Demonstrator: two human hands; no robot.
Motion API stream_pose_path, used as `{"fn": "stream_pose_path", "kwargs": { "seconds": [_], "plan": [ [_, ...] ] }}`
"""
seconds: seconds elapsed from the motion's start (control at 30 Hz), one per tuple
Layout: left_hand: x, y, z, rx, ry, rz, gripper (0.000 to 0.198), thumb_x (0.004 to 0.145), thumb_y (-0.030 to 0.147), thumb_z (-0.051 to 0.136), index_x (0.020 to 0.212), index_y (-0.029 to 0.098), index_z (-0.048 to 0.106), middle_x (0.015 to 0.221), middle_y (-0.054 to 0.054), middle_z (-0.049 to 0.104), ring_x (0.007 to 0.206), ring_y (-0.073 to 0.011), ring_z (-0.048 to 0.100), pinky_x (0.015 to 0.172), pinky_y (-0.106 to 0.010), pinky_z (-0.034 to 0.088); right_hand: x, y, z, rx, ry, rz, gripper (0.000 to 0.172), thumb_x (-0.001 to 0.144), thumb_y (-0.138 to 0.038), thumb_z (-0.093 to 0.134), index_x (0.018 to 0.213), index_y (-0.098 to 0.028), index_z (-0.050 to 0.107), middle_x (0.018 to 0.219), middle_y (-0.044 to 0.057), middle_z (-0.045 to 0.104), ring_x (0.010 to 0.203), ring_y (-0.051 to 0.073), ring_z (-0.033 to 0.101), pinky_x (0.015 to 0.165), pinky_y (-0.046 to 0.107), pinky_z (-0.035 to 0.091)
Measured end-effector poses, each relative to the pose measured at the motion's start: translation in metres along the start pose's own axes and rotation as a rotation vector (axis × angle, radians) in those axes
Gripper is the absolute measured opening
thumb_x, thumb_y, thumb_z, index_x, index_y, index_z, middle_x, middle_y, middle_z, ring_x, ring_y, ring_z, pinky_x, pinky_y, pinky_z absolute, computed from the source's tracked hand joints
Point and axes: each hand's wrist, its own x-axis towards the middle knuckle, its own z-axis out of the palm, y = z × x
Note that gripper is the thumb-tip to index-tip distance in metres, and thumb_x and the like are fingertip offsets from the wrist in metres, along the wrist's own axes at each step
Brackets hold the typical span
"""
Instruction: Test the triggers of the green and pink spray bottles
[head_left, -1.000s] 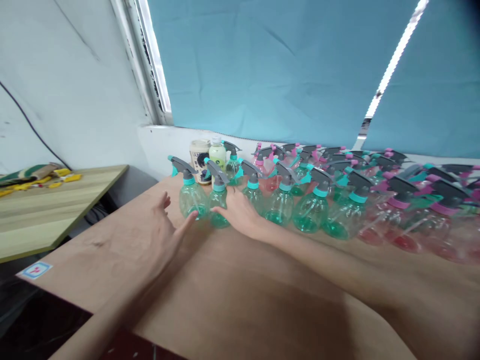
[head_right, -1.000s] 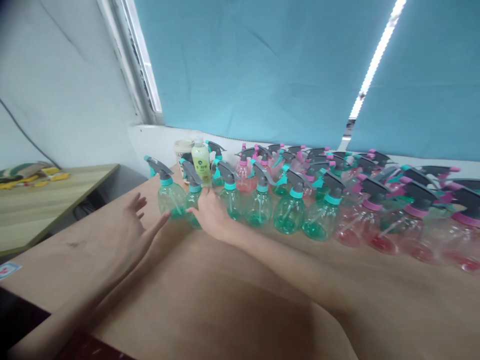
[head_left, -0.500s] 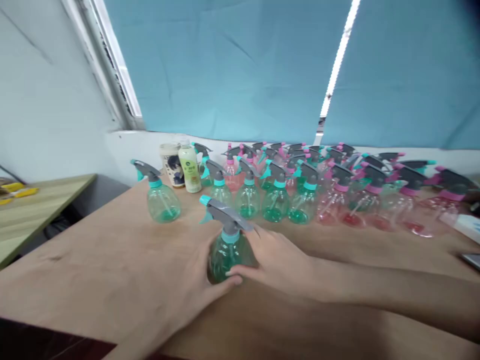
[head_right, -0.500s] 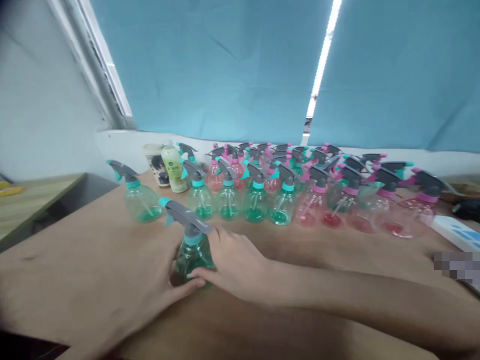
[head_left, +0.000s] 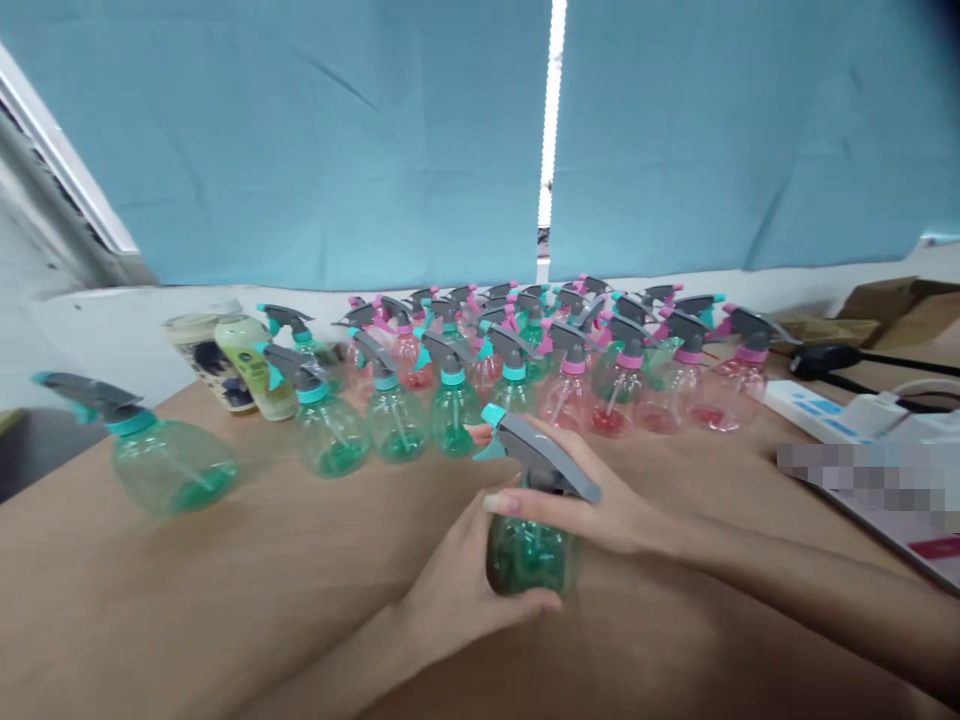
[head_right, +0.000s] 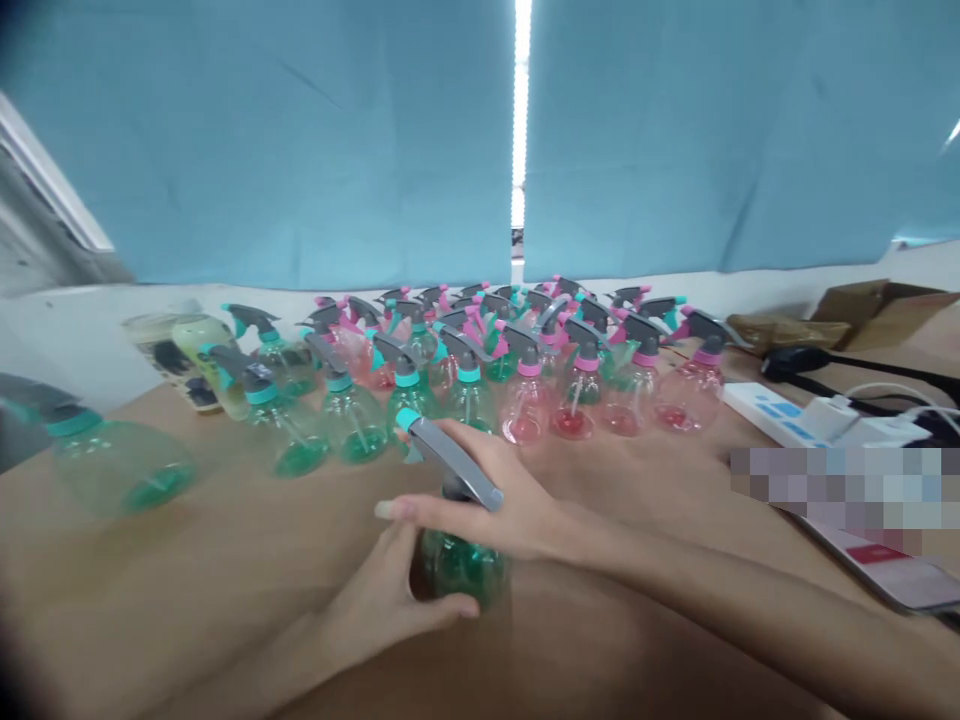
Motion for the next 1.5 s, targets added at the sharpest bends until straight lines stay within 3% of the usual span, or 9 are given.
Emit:
{"fn": "stream_pose_path", "kwargs": {
  "seconds": [0.1, 0.23, 0.43, 0.57, 0.73, 1.03, 1.23, 1.4, 1.5],
  "plan": [
    [0.019, -0.002, 0.010, -0.025, -0.034, 0.062, 0.091, 0.072, 0.050, 0.077, 0.144, 0.027, 0.027, 0.139, -0.013, 0.047, 0.125, -0.0387, 0.046, 0.099, -0.057, 0.040, 0.003, 0.006, -0.009, 0.113, 0.005, 0.015, 0.034, 0.079, -0.042, 0.066, 0.106, -0.022, 0.060, 0.099, 0.002, 0.064, 0.084, 0.016, 0.061, 0.072, 0.031, 0.052],
    [0.032, -0.005, 0.014, 0.004, -0.036, 0.038, 0.097, 0.072, 0.053, 0.077, 0.147, 0.027, 0.022, 0.136, -0.015, 0.048, 0.123, -0.0402, 0.048, 0.098, -0.060, 0.039, 0.009, 0.017, -0.017, 0.155, 0.039, 0.002, 0.027, 0.081, -0.038, 0.066, 0.102, -0.023, 0.061, 0.099, 0.001, 0.065, 0.090, 0.018, 0.062, 0.079, 0.033, 0.050],
    [0.033, -0.005, 0.012, 0.046, -0.041, 0.015, 0.096, 0.070, 0.063, 0.074, 0.145, 0.024, 0.028, 0.133, -0.016, 0.052, 0.123, -0.0401, 0.048, 0.099, -0.059, 0.039, 0.013, 0.017, -0.019, 0.100, 0.092, -0.062, 0.013, 0.081, -0.030, 0.065, 0.090, -0.024, 0.059, 0.083, -0.003, 0.063, 0.073, 0.013, 0.059, 0.068, 0.026, 0.048],
    [0.029, -0.007, 0.010, 0.093, -0.069, 0.032, 0.084, 0.077, 0.064, 0.067, 0.142, 0.025, 0.032, 0.135, -0.014, 0.050, 0.125, -0.0382, 0.046, 0.098, -0.056, 0.041, 0.015, 0.015, -0.019, 0.047, 0.088, -0.072, 0.005, 0.085, -0.026, 0.058, 0.087, -0.023, 0.055, 0.078, -0.004, 0.058, 0.069, 0.011, 0.056, 0.066, 0.024, 0.047],
    [0.023, -0.012, 0.009, 0.165, -0.079, 0.090, 0.080, 0.086, 0.063, 0.057, 0.147, 0.027, 0.020, 0.143, -0.016, 0.042, 0.128, -0.0376, 0.043, 0.101, -0.058, 0.037, 0.016, 0.022, -0.020, 0.003, 0.097, -0.087, 0.009, 0.087, -0.027, 0.055, 0.082, -0.020, 0.054, 0.064, -0.006, 0.049, 0.054, 0.008, 0.044, 0.051, 0.022, 0.039],
    [0.017, -0.021, 0.013, 0.427, -0.116, 0.127, 0.087, 0.092, 0.058, 0.051, 0.151, 0.023, -0.001, 0.146, -0.023, 0.037, 0.134, -0.0389, 0.036, 0.103, -0.060, 0.034, 0.017, 0.029, -0.025, -0.070, 0.119, -0.101, 0.019, 0.089, -0.030, 0.050, 0.072, -0.021, 0.052, 0.062, -0.005, 0.048, 0.056, 0.008, 0.042, 0.052, 0.023, 0.037],
    [0.015, -0.022, 0.014, 0.464, -0.140, 0.141, 0.081, 0.094, 0.058, 0.046, 0.150, 0.019, 0.003, 0.147, -0.023, 0.036, 0.135, -0.0382, 0.033, 0.104, -0.059, 0.035, 0.017, 0.015, -0.031, -0.110, 0.063, -0.053, 0.025, 0.086, -0.028, 0.045, 0.063, -0.024, 0.036, 0.057, -0.005, 0.039, 0.052, 0.010, 0.037, 0.050, 0.025, 0.034],
    [0.014, -0.022, 0.014, 0.475, -0.146, 0.125, 0.074, 0.095, 0.055, 0.046, 0.150, 0.018, 0.013, 0.148, -0.021, 0.037, 0.135, -0.0369, 0.035, 0.104, -0.056, 0.036, 0.019, 0.021, -0.031, 0.024, 0.041, 0.018, 0.012, 0.086, -0.033, 0.051, 0.079, -0.024, 0.052, 0.057, -0.004, 0.046, 0.059, 0.013, 0.053, 0.054, 0.025, 0.043],
    [0.015, -0.022, 0.014, 0.474, -0.129, 0.113, 0.071, 0.095, 0.055, 0.046, 0.150, 0.019, 0.019, 0.147, -0.018, 0.040, 0.133, -0.0356, 0.038, 0.104, -0.055, 0.036, 0.018, 0.025, -0.032, 0.081, 0.057, 0.070, 0.006, 0.085, -0.029, 0.053, 0.087, -0.025, 0.056, 0.059, -0.005, 0.049, 0.054, 0.012, 0.053, 0.054, 0.025, 0.046]
  ]
}}
